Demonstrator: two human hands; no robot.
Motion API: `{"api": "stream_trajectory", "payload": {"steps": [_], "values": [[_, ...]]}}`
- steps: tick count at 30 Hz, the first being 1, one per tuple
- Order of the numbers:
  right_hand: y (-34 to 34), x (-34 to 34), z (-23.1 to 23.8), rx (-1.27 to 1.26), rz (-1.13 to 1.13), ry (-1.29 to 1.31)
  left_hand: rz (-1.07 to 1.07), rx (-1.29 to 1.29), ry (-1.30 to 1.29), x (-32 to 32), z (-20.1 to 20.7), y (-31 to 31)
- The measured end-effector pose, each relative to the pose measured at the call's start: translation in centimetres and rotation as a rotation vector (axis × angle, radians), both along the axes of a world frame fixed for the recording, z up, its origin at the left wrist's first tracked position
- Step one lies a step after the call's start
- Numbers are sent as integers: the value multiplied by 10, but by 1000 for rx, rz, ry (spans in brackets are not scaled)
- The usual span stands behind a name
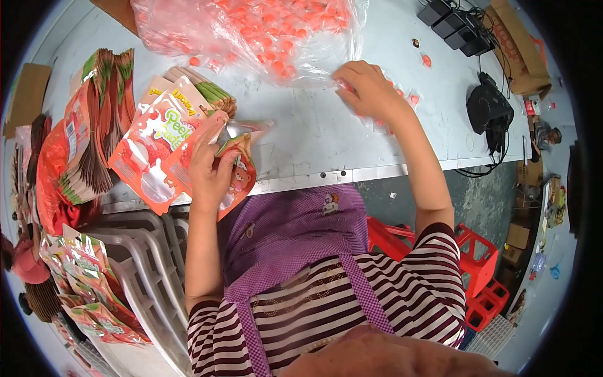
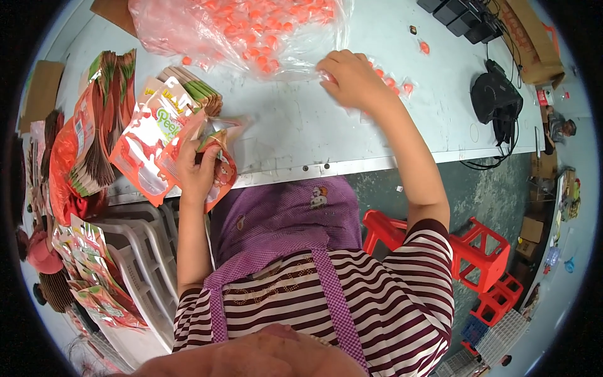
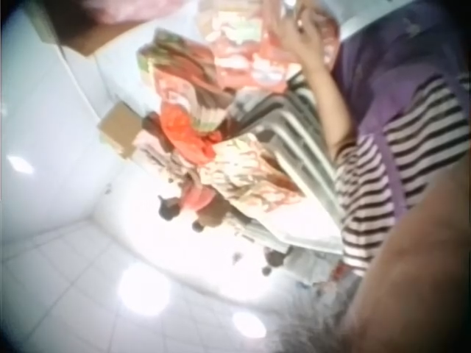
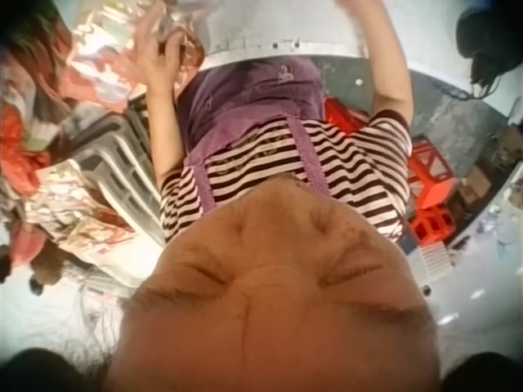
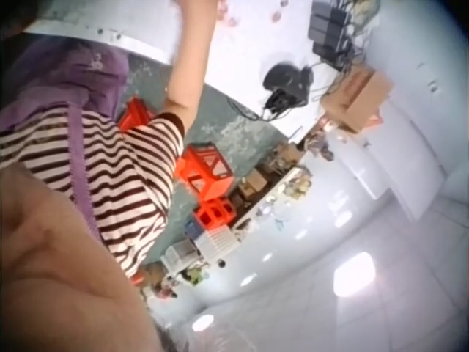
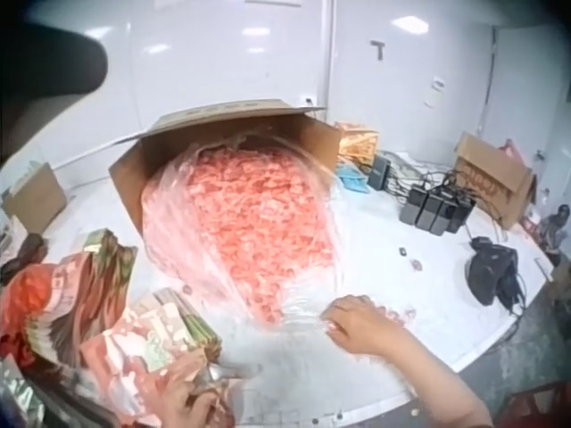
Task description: Manually placing small pieces of candy into individual plastic bags and sealing them.
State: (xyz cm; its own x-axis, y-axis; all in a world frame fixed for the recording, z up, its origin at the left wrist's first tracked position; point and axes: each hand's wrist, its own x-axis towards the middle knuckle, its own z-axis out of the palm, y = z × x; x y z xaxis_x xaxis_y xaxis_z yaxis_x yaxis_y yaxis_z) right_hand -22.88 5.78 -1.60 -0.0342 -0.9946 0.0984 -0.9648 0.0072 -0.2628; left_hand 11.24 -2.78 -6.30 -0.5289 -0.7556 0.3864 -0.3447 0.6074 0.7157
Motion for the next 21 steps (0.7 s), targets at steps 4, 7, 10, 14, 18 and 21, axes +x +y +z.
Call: {"api": "stream_trajectory", "payload": {"steps": [4, 7, 10, 14, 18, 21], "values": [[25, 2, 0, -30, -52, 28, -3, -33, 11, 0, 1, -1], [32, 3, -9, -285, -212, 89, -16, -79, 32, -2, 2, 0], [34, 1, -19, -106, -234, 107, 15, -32, -40, -3, 5, 0], [41, 19, -14, -42, -157, 134, 16, -36, -5, -1, 1, 0], [50, 34, -19, -68, -142, 99, 26, -38, -6, 0, 0, -1], [55, 41, -25, -88, -188, 57, -23, -13, 21, -4, 9, 1]]}}
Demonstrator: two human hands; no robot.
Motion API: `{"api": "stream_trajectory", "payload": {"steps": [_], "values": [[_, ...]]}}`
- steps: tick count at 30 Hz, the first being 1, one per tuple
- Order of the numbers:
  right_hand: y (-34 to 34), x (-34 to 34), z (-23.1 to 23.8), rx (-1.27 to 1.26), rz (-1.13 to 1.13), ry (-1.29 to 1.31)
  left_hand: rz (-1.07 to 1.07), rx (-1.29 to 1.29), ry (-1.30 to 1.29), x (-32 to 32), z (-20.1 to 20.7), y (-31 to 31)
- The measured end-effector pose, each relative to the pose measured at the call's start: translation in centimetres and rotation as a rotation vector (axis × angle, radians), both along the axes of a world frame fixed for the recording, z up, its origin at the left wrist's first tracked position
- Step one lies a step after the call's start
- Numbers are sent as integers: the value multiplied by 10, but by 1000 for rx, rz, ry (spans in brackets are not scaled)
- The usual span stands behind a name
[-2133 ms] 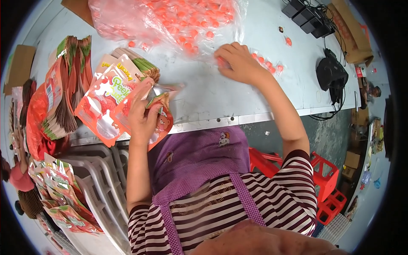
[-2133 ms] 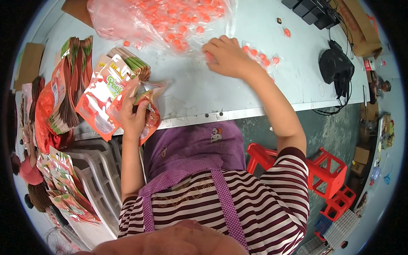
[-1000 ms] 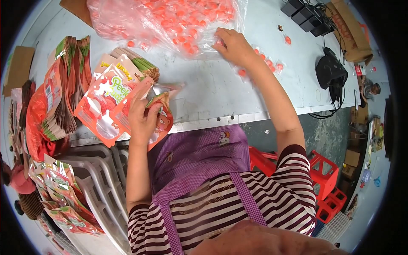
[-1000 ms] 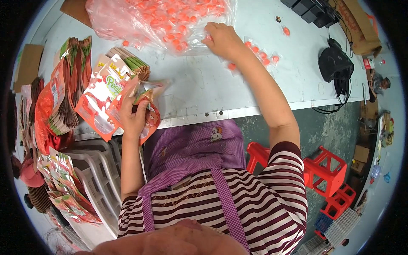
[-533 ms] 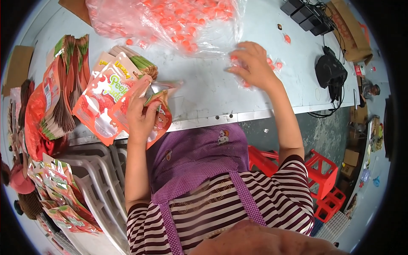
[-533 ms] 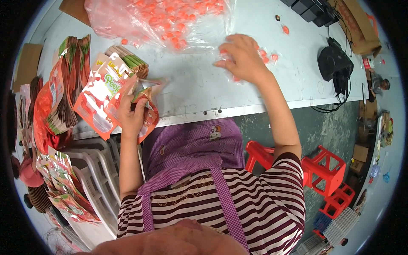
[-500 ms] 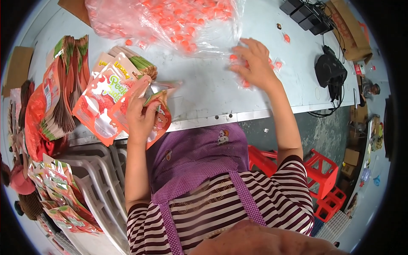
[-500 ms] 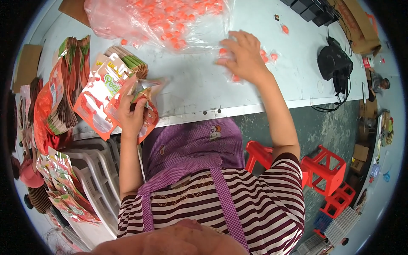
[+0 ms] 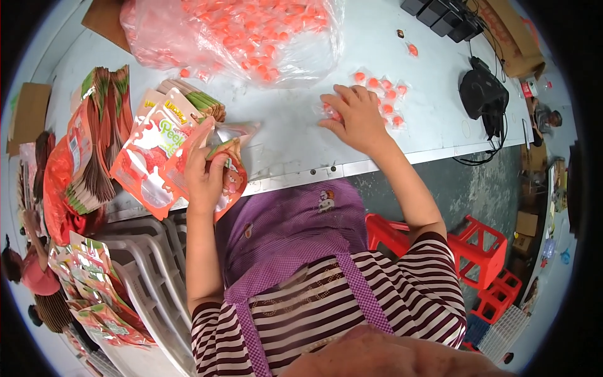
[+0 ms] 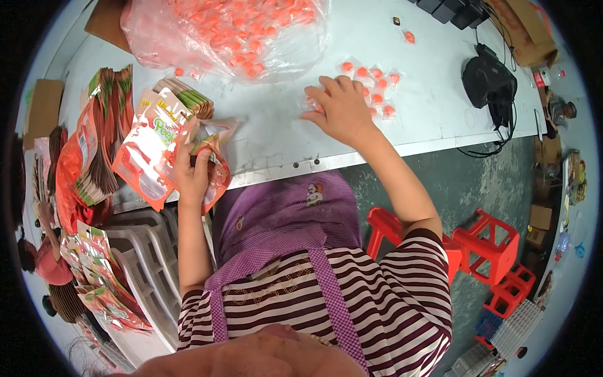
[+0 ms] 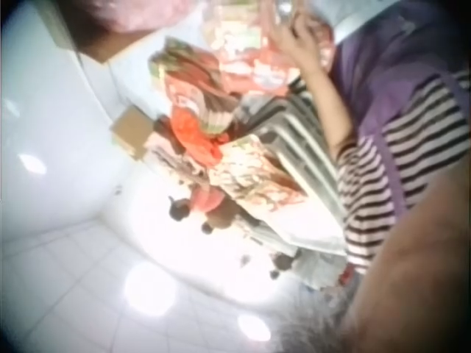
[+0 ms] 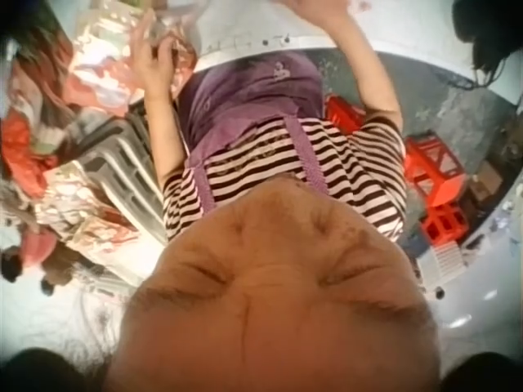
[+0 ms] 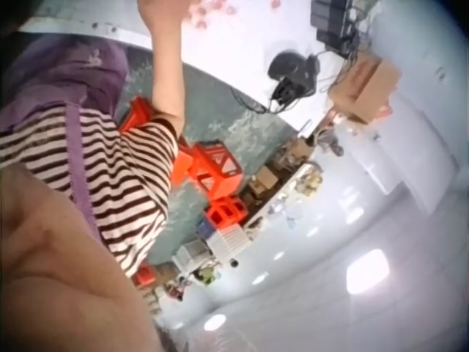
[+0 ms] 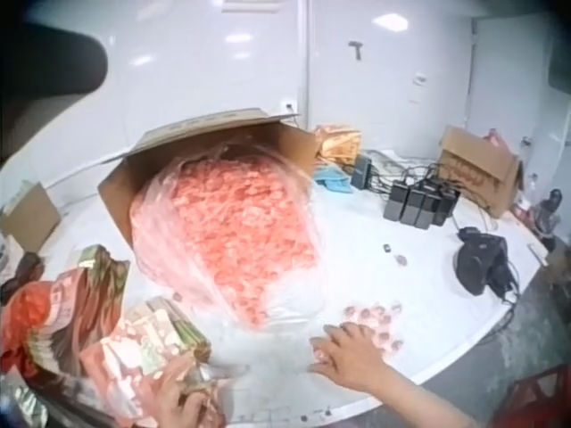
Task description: Manually placing small pieces of candy into individual plastic bags and sealing them.
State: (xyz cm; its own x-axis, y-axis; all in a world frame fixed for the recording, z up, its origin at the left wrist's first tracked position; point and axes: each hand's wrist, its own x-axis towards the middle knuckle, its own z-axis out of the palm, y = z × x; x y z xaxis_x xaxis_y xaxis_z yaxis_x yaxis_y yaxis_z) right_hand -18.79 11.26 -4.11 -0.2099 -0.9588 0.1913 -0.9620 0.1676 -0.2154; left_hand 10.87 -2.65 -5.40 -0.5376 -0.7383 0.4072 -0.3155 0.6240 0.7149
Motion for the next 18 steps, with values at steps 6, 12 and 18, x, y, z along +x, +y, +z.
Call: {"api": "stream_trajectory", "payload": {"steps": [6, 12, 18], "values": [[14, 12, 3, -136, 4, 125, -108, 39, -111, -19, 37, 13], [20, 16, 4, -161, -34, 11, -179, -6, -162, -54, 52, 26], [16, 15, -7, -315, 16, -21, -226, 105, -134, -81, 34, 39]]}}
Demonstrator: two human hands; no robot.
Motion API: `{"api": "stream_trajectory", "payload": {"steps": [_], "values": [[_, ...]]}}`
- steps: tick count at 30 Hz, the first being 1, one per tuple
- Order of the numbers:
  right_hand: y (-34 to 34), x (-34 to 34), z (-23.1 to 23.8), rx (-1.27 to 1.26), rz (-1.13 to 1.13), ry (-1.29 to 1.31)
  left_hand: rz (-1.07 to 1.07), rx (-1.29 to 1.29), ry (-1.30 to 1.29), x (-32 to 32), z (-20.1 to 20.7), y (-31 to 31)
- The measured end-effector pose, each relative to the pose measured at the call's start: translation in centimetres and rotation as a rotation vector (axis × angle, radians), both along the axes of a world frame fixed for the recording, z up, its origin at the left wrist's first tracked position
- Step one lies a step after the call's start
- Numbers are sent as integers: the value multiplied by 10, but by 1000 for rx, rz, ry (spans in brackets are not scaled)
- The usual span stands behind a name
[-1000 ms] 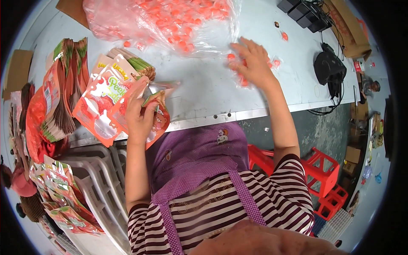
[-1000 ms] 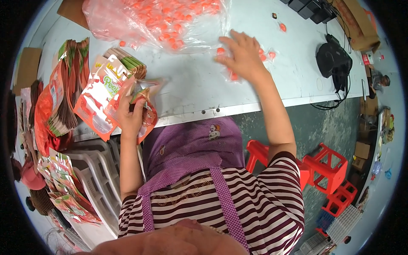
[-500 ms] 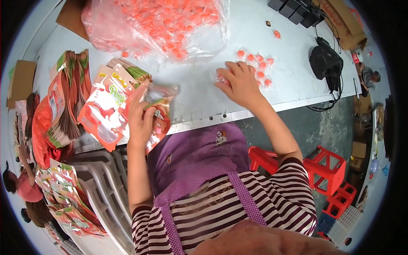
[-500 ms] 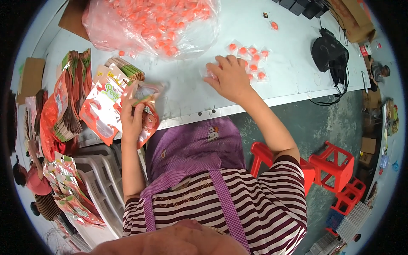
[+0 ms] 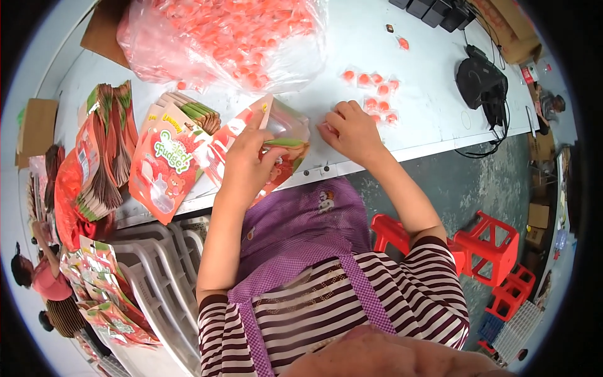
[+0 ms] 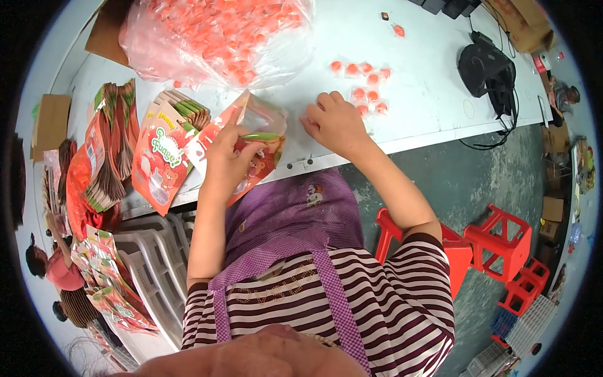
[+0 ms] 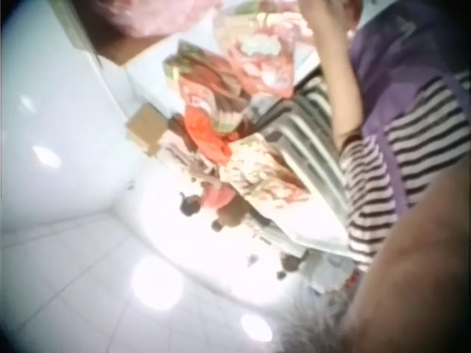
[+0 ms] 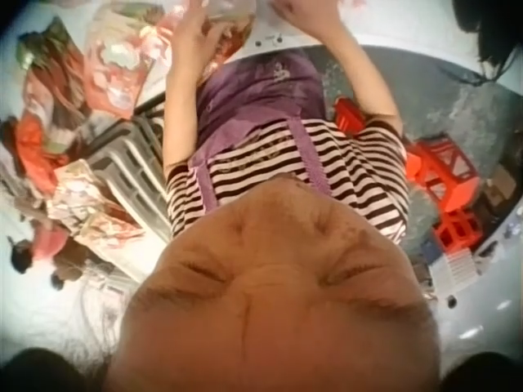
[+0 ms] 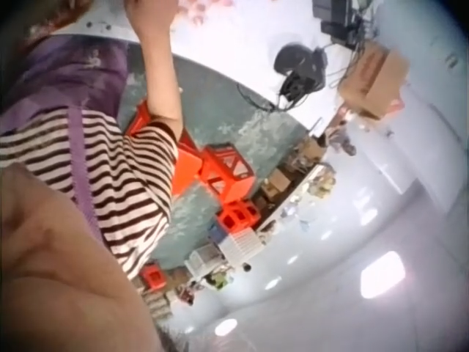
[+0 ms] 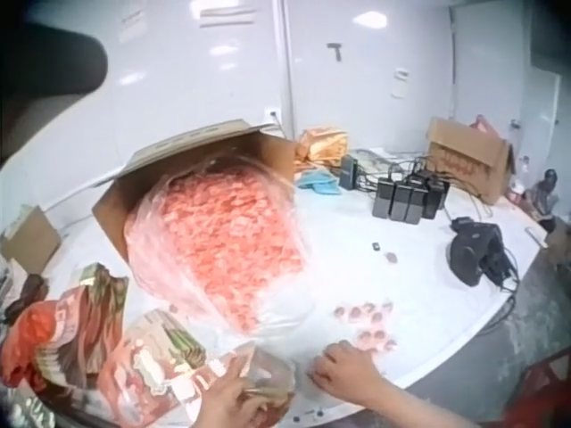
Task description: Manually placing small pieces of candy into individual plastic bags and sealing them.
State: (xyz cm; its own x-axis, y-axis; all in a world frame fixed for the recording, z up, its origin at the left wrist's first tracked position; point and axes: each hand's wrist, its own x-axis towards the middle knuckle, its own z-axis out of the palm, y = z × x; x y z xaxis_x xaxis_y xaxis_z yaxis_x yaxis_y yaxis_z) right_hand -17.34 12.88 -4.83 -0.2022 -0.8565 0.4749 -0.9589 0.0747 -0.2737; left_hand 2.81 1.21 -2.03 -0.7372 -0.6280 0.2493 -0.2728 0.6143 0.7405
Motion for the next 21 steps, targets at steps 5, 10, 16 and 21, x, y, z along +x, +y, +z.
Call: {"api": "stream_trajectory", "payload": {"steps": [5, 10, 16, 21], "values": [[-1, -5, -2, -130, -16, -94, -23, 125, -48, -10, 15, 6], [-4, -10, 2, -251, -69, -390, -111, 106, 13, -17, 30, 8], [-3, -20, 5, -378, -186, -980, -144, 189, 81, -27, 17, 7], [-11, -16, 39, -563, -134, -1317, -131, 51, 18, -35, 16, 10]]}}
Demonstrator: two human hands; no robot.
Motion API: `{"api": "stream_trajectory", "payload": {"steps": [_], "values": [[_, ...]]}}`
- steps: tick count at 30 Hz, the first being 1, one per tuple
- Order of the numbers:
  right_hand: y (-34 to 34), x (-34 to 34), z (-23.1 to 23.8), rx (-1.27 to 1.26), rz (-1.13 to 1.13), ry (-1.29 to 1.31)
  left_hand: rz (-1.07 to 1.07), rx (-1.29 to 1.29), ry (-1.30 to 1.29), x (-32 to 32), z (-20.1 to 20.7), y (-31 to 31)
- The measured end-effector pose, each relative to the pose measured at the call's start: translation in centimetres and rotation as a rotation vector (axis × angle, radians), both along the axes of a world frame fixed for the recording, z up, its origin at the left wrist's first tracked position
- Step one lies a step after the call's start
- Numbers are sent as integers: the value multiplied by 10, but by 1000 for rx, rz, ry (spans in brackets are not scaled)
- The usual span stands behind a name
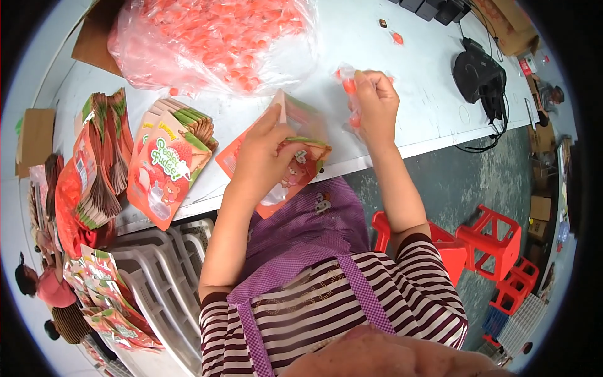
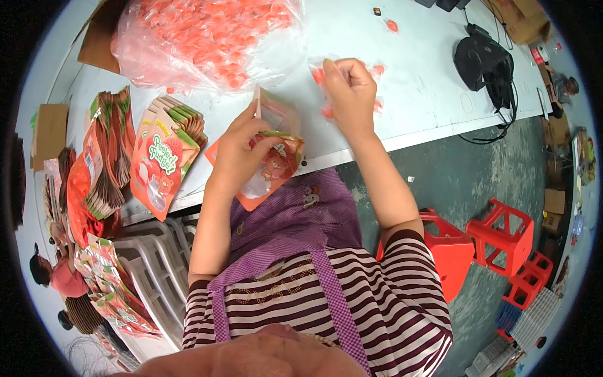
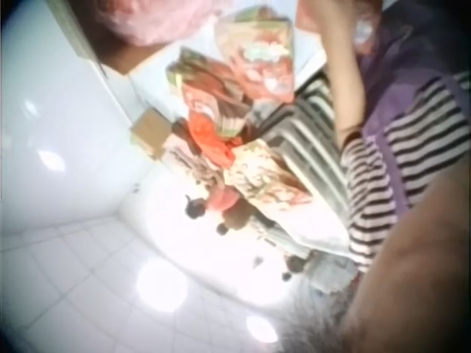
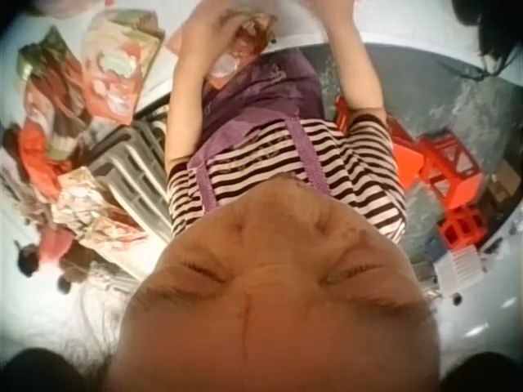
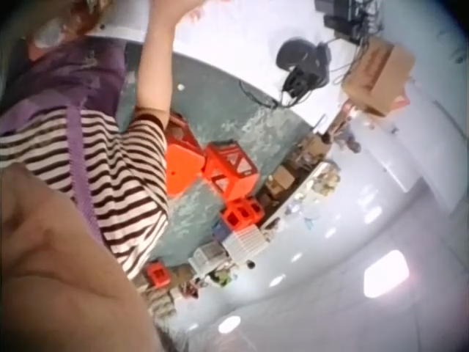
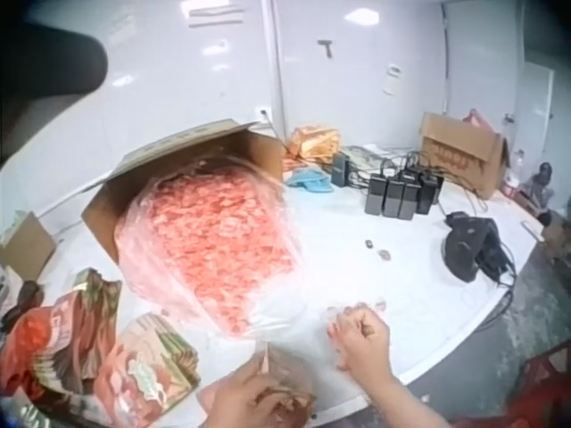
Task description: Manually placing small pieces of candy into individual plastic bags and sealing them.
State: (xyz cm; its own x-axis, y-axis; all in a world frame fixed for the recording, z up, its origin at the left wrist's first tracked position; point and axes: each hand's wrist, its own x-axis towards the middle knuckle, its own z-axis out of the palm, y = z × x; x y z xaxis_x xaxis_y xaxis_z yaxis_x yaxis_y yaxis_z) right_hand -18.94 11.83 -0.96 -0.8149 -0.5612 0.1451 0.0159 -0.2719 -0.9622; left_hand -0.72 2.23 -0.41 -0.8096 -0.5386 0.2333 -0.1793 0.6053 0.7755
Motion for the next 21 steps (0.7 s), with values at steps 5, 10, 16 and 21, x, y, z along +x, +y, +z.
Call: {"api": "stream_trajectory", "payload": {"steps": [5, 10, 16, 21], "values": [[-20, 23, 6, -123, -22, 166, -105, -66, -21, -13, 8, 10], [-11, 24, -16, -19, 98, 374, -132, 100, -16, -19, 16, 6], [0, 19, -28, 18, 274, 444, -68, 130, -1, -19, 9, 4], [3, 13, -18, 56, 336, 716, -89, 123, 14, -21, 5, 5]]}}
